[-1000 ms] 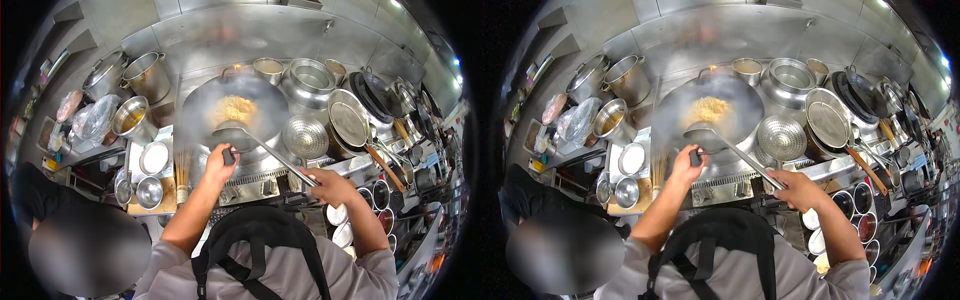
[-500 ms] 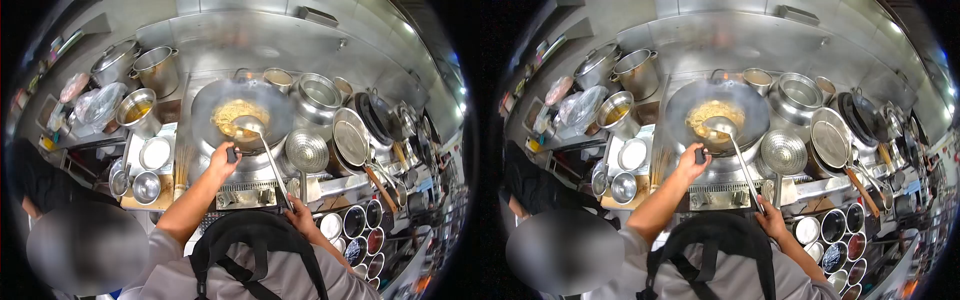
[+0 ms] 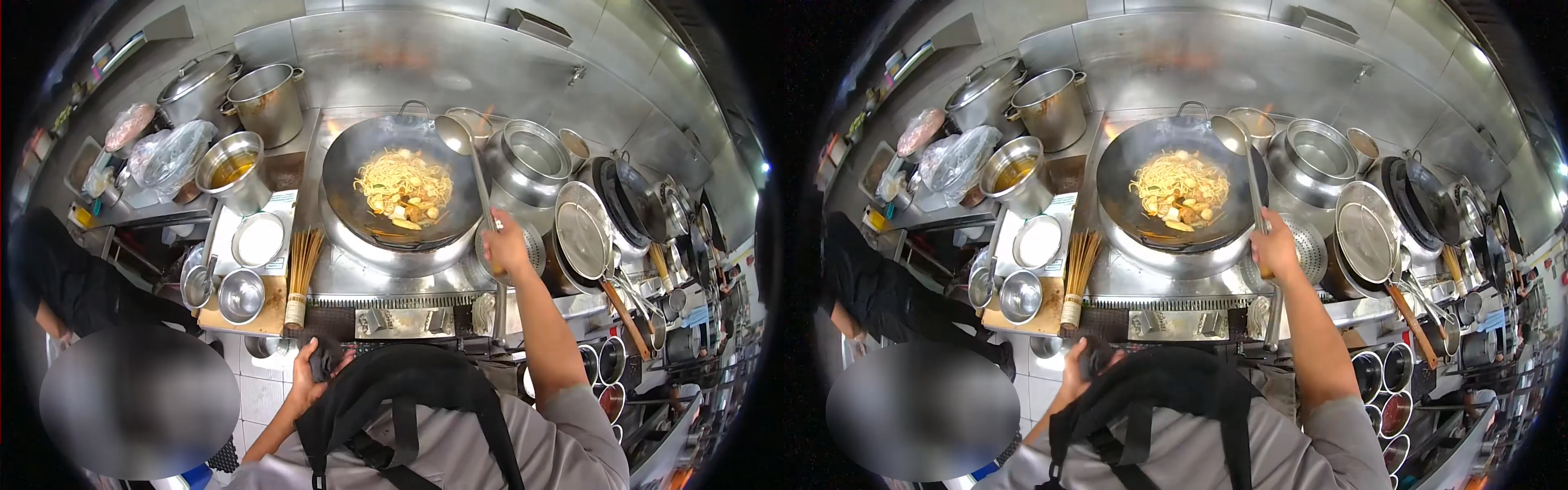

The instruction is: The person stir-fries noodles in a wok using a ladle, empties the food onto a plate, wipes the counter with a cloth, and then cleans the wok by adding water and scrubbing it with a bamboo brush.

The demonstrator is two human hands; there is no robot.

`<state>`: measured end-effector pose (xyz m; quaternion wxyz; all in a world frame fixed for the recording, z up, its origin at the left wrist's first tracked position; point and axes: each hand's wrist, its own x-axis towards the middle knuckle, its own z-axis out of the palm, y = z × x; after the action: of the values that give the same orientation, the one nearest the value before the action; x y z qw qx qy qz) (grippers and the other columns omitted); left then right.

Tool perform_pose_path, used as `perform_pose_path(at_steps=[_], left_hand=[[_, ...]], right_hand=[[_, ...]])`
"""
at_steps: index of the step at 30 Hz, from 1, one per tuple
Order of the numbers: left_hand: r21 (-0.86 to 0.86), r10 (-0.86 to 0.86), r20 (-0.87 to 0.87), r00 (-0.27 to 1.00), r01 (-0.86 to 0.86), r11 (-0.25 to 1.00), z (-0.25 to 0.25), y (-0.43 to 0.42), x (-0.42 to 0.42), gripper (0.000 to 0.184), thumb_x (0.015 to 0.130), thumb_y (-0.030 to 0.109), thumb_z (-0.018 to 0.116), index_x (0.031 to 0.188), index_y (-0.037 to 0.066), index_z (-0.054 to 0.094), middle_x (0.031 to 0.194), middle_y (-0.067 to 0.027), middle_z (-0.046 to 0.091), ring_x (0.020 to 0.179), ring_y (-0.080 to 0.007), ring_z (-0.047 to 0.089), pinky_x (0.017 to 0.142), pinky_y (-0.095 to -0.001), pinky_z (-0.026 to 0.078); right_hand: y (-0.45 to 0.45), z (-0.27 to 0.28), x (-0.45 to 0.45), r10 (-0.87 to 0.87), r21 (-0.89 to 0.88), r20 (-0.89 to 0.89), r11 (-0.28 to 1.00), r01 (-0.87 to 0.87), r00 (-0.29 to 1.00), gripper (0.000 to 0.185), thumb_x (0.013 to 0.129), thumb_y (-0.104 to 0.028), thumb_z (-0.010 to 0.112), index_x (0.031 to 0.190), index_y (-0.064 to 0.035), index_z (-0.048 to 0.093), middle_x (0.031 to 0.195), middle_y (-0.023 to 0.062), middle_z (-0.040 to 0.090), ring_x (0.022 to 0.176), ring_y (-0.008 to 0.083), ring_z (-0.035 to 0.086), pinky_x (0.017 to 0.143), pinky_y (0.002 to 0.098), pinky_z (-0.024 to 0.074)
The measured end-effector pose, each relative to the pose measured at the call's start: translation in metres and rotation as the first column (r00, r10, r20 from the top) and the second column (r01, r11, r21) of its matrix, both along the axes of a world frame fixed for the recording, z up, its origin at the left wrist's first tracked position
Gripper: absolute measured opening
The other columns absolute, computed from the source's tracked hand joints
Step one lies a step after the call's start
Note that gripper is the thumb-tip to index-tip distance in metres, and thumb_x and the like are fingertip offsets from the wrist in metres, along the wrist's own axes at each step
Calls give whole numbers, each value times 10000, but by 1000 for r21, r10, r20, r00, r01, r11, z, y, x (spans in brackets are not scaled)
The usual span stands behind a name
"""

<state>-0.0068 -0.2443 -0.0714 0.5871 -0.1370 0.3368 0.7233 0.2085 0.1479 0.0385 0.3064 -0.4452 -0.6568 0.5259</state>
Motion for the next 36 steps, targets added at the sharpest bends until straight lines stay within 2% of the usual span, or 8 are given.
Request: perform_pose_path(at_steps=[8,11,13,18,20,22,29,36], left_hand=[[143,91,-139,986,-71,987,41,25,5,507,900,328,548,1177,-90,474,1134,-305,567,1070,-462,576,932,-544,496],[102,141,-153,978,-126,987,41,4,6,515,902,342,531,1207,-69,468,1145,-301,565,1075,-444,577,933,-516,500],[59,173,-215,961,-164,985,32,-11,11,562,882,386,544,1228,-52,473,1141,-291,574,1051,-406,592,940,-484,494],[15,197,-33,980,-197,980,19,-24,20,549,891,386,535,1177,-81,490,1127,-307,580,1013,-411,608,941,-487,493],[35,187,34,982,-188,982,24,-15,23,515,919,355,509,1141,-109,489,1122,-328,578,1012,-426,613,940,-487,501],[66,135,-28,990,-133,989,29,-3,24,539,907,366,522,1143,-117,493,1115,-333,581,1008,-423,616,942,-480,498],[83,48,-11,999,-47,995,42,12,21,538,889,380,539,1134,-99,534,1109,-299,605,966,-383,637,916,-456,511],[66,119,-105,987,-112,992,27,-13,19,545,877,380,540,1164,-83,533,1050,-226,634,905,-305,637,869,-395,525]], right_hand=[[-7,28,-39,444,-52,342,889,-455,828,547,806,-28,588,1335,-65,454,628,67,534,472,144,523,448,314,458],[14,40,28,331,421,699,526,-739,634,642,747,-56,618,1364,-149,469,1023,162,664,806,282,675,727,370,524],[16,72,56,223,247,840,654,-715,494,630,730,-45,617,1338,-161,502,1173,177,613,996,314,642,831,382,498],[36,26,59,198,559,507,666,-495,839,595,744,-54,615,1326,-108,504,995,159,674,709,285,659,684,377,525],[29,34,23,98,246,487,938,-244,868,592,745,-28,613,1324,-60,491,870,143,670,589,230,625,558,369,513],[52,-7,-3,133,241,260,950,-198,956,614,748,-10,598,1344,-66,465,732,111,628,509,194,588,458,347,470],[7,24,-10,491,-110,354,867,-486,796,606,792,12,606,1363,-111,445,636,25,520,442,107,479,405,267,392],[-9,39,51,374,-102,248,927,-360,893,621,781,28,592,1369,-87,431,640,17,521,458,93,474,421,259,407]])
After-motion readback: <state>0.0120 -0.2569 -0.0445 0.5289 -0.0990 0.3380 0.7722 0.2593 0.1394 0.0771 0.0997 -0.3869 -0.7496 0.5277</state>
